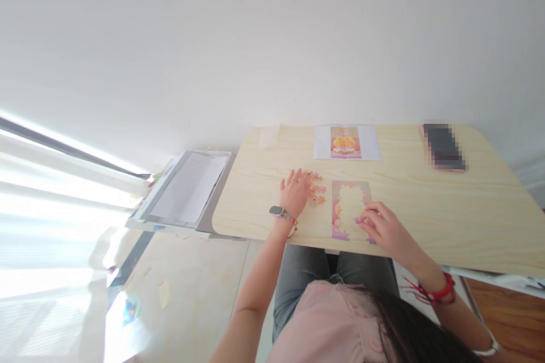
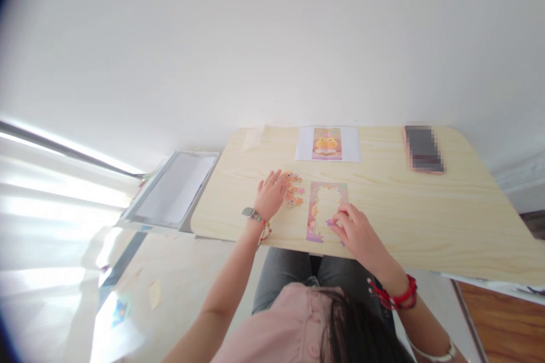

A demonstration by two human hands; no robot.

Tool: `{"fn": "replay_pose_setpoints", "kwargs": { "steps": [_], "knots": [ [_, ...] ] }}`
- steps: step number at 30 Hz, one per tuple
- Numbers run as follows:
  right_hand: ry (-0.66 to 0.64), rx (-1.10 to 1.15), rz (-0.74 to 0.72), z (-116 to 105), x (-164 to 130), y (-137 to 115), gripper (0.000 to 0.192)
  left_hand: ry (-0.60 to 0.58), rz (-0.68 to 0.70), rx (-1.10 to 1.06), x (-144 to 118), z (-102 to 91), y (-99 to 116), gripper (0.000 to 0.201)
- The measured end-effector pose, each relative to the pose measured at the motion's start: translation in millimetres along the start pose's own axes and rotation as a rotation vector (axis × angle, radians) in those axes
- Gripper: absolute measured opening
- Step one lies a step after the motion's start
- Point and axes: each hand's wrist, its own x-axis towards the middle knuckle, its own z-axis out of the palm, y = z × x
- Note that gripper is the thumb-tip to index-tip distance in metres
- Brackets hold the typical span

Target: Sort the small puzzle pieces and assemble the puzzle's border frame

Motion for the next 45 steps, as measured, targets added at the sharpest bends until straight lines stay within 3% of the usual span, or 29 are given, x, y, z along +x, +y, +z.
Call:
{"fn": "replay_pose_setpoints", "kwargs": {
  "steps": [5, 31, 36, 39, 45],
  "knots": [
    [0.005, 0.001, 0.005, 0, 0, 0, 0.015, -0.014, 0.034, -0.011, 6, 4.4, 7, 0.034],
    [0.027, 0.020, 0.007, -1, -1, -3, 0.012, 0.042, -0.079, -0.035, 11, 1.5, -17, 0.035],
    [0.016, 0.043, 0.017, -1, -1, -3, 0.011, 0.167, -0.187, -0.031, -10, -8.2, -26, 0.031],
    [-0.001, 0.053, 0.014, 1, -1, -4, 0.012, 0.222, -0.172, -0.059, -35, -9.9, -19, 0.029],
    [-0.024, -0.032, -0.042, 6, -2, -1, 0.014, 0.129, 0.170, -0.232, -87, 3.0, 22, 0.025]
  ]
}}
